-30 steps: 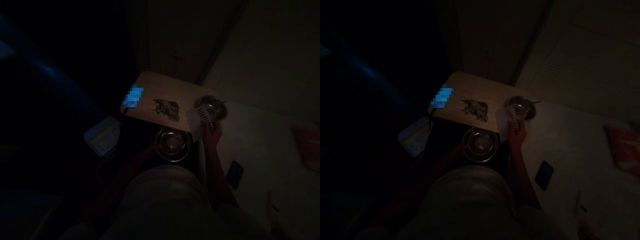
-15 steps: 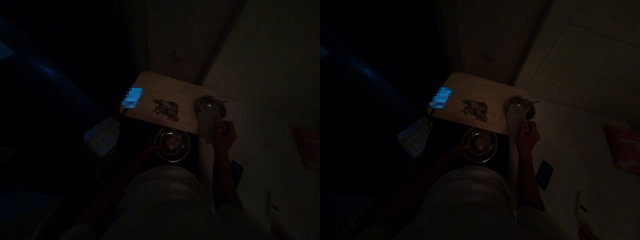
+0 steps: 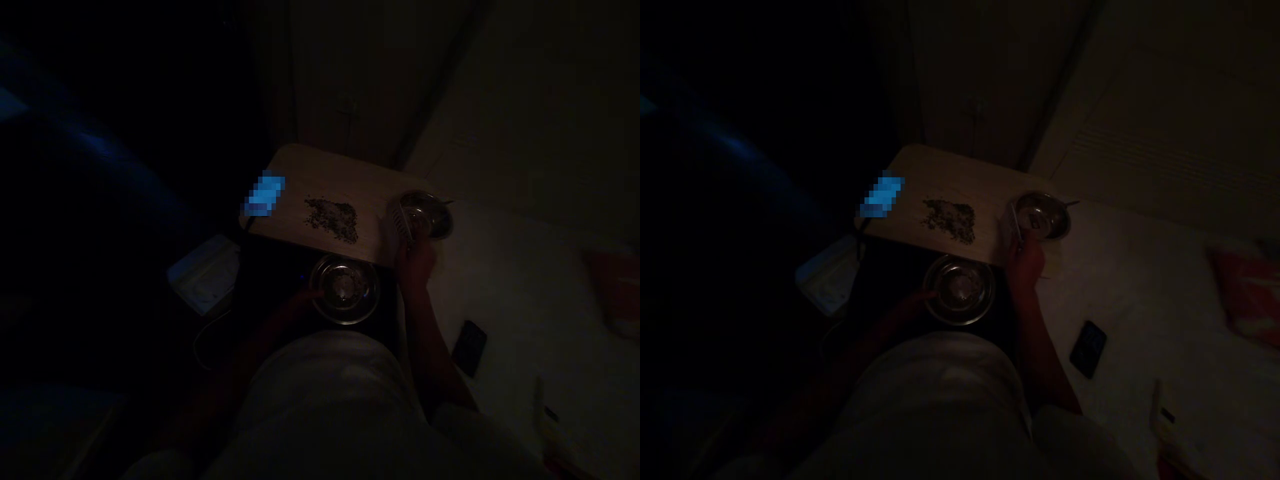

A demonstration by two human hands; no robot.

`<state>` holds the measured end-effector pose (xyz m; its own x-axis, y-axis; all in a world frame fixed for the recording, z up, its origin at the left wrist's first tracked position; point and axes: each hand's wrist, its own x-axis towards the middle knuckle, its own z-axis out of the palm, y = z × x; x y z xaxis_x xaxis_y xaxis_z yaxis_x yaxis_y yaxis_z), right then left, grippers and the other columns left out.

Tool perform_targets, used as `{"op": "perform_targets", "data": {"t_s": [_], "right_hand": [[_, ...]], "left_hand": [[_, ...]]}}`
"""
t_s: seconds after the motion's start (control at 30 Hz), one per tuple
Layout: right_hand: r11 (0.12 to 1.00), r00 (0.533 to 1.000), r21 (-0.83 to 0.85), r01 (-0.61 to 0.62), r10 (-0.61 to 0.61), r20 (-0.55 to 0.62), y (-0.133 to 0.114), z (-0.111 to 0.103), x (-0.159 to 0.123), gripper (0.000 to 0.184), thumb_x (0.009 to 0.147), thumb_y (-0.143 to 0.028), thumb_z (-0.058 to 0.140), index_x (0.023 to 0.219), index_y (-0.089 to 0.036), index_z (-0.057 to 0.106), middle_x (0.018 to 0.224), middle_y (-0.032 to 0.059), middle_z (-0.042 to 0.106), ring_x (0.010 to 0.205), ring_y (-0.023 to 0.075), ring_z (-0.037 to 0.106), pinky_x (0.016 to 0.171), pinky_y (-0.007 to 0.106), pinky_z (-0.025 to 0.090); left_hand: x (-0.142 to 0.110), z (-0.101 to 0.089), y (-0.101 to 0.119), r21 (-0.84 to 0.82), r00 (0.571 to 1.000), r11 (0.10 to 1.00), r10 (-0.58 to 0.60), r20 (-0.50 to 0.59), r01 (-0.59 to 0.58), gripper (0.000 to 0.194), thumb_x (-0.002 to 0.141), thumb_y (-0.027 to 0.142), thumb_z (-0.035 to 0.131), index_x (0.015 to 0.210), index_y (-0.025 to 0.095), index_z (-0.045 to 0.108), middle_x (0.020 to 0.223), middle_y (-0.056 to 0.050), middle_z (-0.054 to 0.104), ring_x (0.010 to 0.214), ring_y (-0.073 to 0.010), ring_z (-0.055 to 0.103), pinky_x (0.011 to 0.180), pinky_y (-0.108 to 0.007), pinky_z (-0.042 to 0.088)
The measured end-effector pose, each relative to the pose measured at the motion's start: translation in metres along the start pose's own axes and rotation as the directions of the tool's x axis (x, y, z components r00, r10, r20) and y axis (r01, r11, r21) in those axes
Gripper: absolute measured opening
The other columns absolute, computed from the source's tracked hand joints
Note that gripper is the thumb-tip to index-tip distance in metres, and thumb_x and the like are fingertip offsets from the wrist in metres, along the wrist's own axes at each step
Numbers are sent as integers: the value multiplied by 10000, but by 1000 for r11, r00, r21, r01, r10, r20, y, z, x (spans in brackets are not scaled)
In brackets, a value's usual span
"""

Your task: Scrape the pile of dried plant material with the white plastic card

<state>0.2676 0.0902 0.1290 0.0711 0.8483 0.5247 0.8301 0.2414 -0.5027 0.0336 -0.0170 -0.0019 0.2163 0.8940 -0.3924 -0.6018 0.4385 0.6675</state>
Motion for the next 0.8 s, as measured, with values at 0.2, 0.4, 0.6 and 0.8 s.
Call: {"op": "perform_targets", "data": {"t_s": [0.2,0.4,0.6,0.8], "right_hand": [[999,999,1,35,-35,6,-9,18,10,296,905,-297,432,1108,-136,575,1039,158,641,932,266,607,852,419,464],[999,999,35,37,-38,13,-11,22,12,264,898,-308,431,1052,-158,585,977,126,643,878,253,605,821,415,475],[986,994,168,1,18,-108,-3,22,12,216,857,-316,517,980,-160,602,861,88,638,802,228,598,799,390,480],[897,949,435,-74,198,-245,23,28,23,194,796,-347,603,880,-173,598,836,40,617,753,177,575,731,328,485]], "left_hand": [[0,-1,1,-16,1000,1000,-11,-6,11,660,579,184,821,1213,163,637,1238,-115,669,1296,-391,467,1078,-525,350],[1,-2,-1,-27,999,999,24,27,-23,639,594,178,811,1210,173,641,1254,-112,661,1312,-385,449,1091,-522,329],[0,-3,-1,-36,1000,999,-2,-9,2,658,588,201,817,1219,164,637,1221,-124,677,1286,-399,476,1079,-545,338],[-7,5,6,-69,999,997,-18,-50,15,539,587,176,804,1115,160,697,1145,-105,715,1270,-382,500,1074,-492,370]]}}
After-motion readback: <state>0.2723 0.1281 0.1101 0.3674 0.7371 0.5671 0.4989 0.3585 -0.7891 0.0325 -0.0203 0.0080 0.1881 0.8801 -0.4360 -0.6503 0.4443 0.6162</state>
